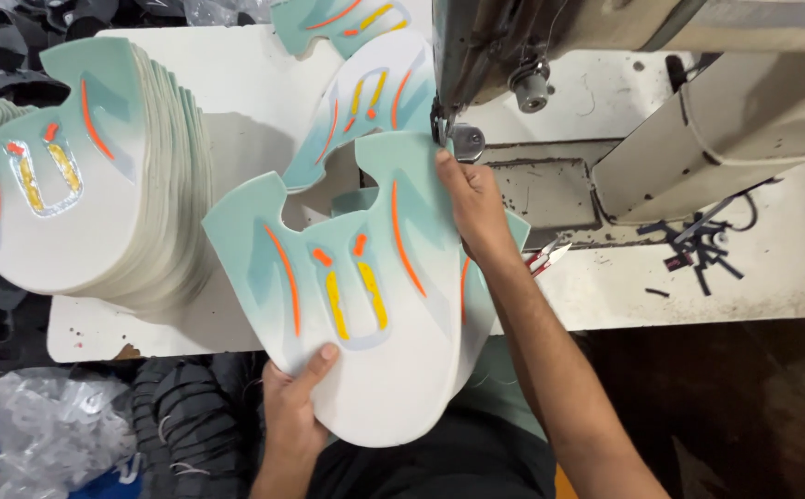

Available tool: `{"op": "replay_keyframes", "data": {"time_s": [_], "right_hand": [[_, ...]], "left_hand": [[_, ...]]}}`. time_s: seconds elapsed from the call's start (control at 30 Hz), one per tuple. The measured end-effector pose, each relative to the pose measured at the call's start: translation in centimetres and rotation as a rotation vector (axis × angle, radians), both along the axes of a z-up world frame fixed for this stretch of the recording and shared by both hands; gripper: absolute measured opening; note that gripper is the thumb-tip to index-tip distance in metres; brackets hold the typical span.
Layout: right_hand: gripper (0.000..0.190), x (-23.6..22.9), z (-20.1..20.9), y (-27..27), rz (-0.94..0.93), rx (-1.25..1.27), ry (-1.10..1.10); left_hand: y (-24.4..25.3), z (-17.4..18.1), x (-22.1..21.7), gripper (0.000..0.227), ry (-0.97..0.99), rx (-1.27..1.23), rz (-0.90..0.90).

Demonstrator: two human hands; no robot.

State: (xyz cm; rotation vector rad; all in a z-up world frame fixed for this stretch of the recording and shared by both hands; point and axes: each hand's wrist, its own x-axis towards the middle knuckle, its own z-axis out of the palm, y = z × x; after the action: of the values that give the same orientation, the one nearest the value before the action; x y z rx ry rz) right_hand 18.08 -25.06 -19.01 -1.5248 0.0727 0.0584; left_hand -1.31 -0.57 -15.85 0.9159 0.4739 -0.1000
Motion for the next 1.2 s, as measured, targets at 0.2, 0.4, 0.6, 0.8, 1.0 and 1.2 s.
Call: {"op": "replay_keyframes", "data": {"time_s": [0.2, 0.4, 0.6, 0.8, 1.0, 1.2], "right_hand": [[0.018, -3.3, 5.3, -7.1, -0.17, -0.666, -0.476], [0.054, -2.9, 5.3, -22.0, -0.743, -0.743, -0.891], [0.065, -3.0, -0.6, -26.4, -0.952, -1.196, -0.813], [0.067, -2.5, -1.8, -26.4, -0.938, -1.044, -0.756], [0.053, -2.3, 1.5, -24.7, -0.974, -1.163, -0.982], [0.035, 0.6, 6.0, -14.5, -0.581, -0.944, -0.924]], "left_hand": [[0.1, -0.5, 1.6, 0.051, -0.134, 0.088, 0.014], [0.3, -1.4, 1.7, 0.05, -0.172, 0.155, 0.005], [0.1, -0.8, 1.3, 0.049, -0.182, 0.182, 0.001], [0.9, -1.0, 0.7, 0.052, -0.181, 0.257, 0.003], [0.6, -0.3, 1.1, 0.052, -0.214, 0.263, -0.045], [0.4, -3.0, 0.4, 0.05, -0.244, 0.39, -0.075]]}}
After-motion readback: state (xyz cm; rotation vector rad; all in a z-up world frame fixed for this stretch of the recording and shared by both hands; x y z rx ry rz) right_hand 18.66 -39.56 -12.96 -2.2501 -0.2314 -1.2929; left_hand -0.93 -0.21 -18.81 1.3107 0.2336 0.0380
